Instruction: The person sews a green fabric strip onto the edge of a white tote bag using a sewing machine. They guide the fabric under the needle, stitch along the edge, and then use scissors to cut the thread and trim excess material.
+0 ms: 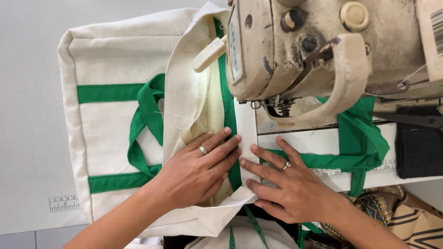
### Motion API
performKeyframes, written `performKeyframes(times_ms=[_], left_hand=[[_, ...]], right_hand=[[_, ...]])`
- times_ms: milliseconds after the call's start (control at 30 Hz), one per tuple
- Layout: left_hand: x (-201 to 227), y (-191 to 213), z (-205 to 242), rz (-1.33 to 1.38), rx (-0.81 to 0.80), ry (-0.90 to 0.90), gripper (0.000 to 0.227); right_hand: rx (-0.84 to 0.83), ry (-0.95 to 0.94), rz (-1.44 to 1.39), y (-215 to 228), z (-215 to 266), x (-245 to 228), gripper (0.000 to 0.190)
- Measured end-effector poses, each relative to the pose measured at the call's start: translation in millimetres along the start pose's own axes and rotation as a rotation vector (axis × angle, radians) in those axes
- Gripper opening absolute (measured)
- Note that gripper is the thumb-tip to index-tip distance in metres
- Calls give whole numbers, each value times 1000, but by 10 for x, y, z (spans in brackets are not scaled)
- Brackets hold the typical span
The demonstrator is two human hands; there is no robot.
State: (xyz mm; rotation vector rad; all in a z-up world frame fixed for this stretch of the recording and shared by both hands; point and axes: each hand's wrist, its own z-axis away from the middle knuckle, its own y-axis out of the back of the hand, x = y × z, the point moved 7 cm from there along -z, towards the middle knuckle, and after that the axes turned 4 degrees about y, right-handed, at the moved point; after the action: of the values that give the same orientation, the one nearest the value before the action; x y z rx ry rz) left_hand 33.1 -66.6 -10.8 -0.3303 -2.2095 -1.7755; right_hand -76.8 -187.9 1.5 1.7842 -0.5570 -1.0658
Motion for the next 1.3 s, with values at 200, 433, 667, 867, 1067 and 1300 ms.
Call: performKeyframes(times_ms=[200,433,667,867,1067,1300], left_hand=[[-38,-39,-11,3,-33,-1,50],[-101,-48,-40,31,-54,-10,50],[-123,-84,-75,14,-91,-4,46],[-93,-113,-36,-10,-65,-22,47],[-96,-159,-17,-30,-64,-32,49],[-69,-80,-13,-12,-10,-61,45]], right_hand=[[-16,0,26,5,-26,13,26],[-46,-8,-6,24,-44,92,26],[-108,16,19,-14,9,199,28],[-75,38,35,2,7,119,26],[-77,43,-42,-4,10,87,27],[-64,9,-30,-85,95,59,26]])
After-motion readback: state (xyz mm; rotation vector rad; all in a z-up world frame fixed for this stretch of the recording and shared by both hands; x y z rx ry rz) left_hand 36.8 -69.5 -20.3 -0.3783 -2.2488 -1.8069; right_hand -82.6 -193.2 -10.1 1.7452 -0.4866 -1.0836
